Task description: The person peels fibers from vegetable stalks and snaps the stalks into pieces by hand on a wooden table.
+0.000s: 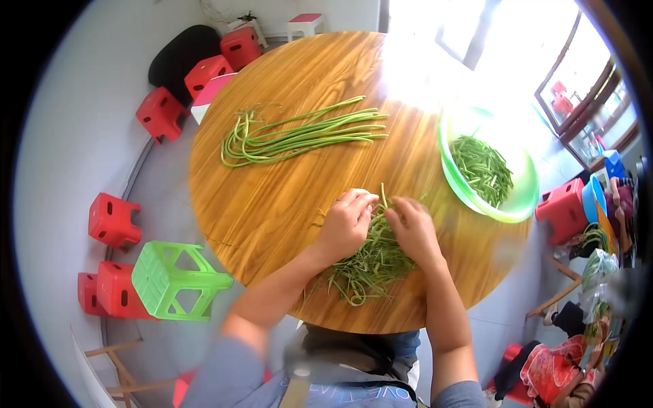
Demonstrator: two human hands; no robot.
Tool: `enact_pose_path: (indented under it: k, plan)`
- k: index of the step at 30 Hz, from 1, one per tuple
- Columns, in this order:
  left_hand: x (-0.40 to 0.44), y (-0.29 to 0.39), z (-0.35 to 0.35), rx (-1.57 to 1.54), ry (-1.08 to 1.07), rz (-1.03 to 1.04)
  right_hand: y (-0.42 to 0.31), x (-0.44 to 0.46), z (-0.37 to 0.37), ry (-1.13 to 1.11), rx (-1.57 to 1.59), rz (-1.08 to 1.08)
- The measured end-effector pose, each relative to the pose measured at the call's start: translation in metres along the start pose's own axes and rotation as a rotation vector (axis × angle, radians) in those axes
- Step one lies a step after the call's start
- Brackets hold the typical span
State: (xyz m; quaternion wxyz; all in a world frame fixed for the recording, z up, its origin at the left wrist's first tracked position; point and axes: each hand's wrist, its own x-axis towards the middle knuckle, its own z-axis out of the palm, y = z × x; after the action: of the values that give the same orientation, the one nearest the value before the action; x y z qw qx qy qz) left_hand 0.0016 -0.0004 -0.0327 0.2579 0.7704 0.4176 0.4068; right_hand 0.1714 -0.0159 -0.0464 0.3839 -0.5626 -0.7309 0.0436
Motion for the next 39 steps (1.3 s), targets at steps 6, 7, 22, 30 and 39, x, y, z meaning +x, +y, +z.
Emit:
enact_pose_path:
  k: [6,7,22,30,39]
  plan:
    - [0.007,-0.003,-0.007,-0.243,0.056,-0.248,-0.014,0.006,-0.017,-0.095,0.457,0.171]
    - [0.008,-0.006,-0.007,-0.228,0.057,-0.261,-0.009,0.006,-0.015,0.008,0.429,0.190]
    - [0.078,-0.099,-0.049,0.451,0.169,-0.120,0.043,0.005,0.002,0.246,0.272,0.484]
    - [0.118,-0.132,-0.030,0.689,-0.123,0.064,0.042,0.003,0.003,0.251,0.286,0.495]
    - [0.130,-0.127,-0.050,0.568,0.090,0.297,0.049,0.003,0.008,0.288,0.190,0.425]
